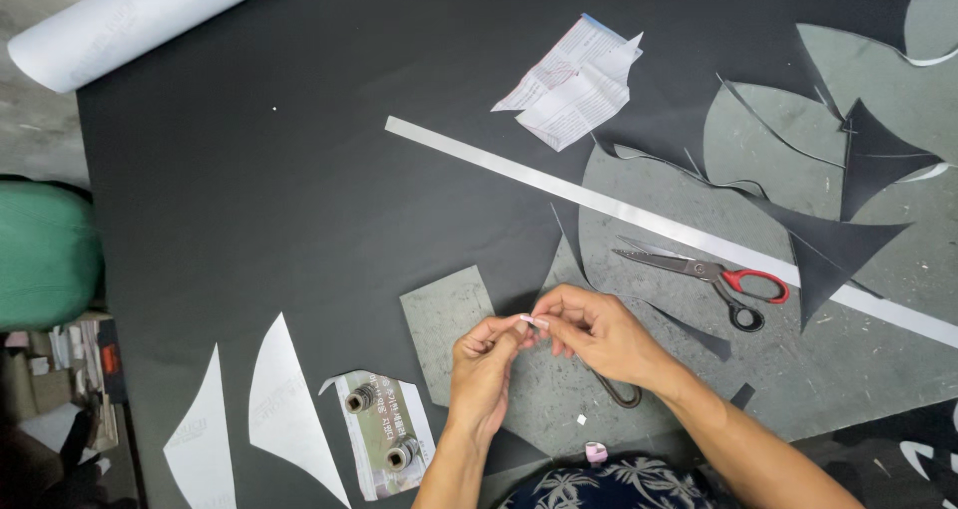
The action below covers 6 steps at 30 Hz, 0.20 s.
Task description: The person arranges several white paper cutouts and a small printed document on a dark work surface. They repeatedly reposition the items, smooth them down, and handle a small white strip of material.
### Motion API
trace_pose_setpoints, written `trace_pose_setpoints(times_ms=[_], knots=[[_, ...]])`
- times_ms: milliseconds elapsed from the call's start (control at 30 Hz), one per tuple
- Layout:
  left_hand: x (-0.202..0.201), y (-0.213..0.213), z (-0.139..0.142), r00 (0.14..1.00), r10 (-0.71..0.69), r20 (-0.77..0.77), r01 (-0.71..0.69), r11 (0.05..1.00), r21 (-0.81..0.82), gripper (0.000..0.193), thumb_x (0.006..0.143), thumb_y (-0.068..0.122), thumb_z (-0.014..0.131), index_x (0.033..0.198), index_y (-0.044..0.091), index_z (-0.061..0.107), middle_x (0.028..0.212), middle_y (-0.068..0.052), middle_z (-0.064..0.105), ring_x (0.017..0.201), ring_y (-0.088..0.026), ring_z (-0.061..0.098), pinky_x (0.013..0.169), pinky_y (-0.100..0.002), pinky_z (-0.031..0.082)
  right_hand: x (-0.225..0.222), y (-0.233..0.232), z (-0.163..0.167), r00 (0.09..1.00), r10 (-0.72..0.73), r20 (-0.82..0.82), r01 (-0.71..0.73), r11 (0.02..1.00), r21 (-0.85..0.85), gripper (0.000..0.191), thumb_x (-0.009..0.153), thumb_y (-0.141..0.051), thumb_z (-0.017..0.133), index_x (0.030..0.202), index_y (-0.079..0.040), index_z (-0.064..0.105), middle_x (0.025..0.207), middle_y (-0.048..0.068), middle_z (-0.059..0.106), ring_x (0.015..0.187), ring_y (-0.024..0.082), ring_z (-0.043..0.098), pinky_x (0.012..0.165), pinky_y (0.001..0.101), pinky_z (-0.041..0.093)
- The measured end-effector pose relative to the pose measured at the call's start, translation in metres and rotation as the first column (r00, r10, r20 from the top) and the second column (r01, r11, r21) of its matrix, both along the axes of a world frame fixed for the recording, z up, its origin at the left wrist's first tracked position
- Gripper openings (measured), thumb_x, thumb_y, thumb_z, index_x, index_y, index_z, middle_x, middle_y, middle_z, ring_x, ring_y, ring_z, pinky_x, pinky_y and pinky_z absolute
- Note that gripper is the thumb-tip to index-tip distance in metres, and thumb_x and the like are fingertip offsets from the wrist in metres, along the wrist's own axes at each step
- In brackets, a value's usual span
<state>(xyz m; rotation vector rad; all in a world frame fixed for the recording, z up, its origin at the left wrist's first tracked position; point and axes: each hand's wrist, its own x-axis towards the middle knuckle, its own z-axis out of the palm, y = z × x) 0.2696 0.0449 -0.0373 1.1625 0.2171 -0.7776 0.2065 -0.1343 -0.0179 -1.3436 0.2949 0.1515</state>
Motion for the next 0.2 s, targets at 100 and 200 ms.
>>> trace_pose_setpoints(times_ms=[100,200], knots=[[0.0028,0.0018,0.0003,0.999,-0.024,0.024,0.023,0.999,0.039,0.011,0.092,0.000,0.068,0.098,-0.005,0.076,0.090,-0.012,0.077,0.083,-0.016,0.070,0.083,-0.031,0.057,0.0004,-0.0002,0.0005,1.000,0.008,0.020,-0.008,1.000,-0.007,0.013,0.098,-0.010,0.064,0.107,-0.001,0.069,0.084,0.003,0.073,0.069,0.008,0.063,0.063,0.0256,0.054],[0.0004,0.0040,-0.0026,0.987,-0.056,0.152,0.041,0.995,0.096,0.009,0.094,-0.001,0.070,0.099,-0.006,0.077,0.088,-0.012,0.074,0.082,-0.016,0.067,0.080,-0.029,0.053,-0.0005,0.0012,-0.0013,1.000,0.013,0.014,-0.012,0.998,-0.054,0.013,0.098,-0.010,0.065,0.107,-0.002,0.070,0.083,0.003,0.072,0.069,0.009,0.063,0.063,0.0263,0.053]])
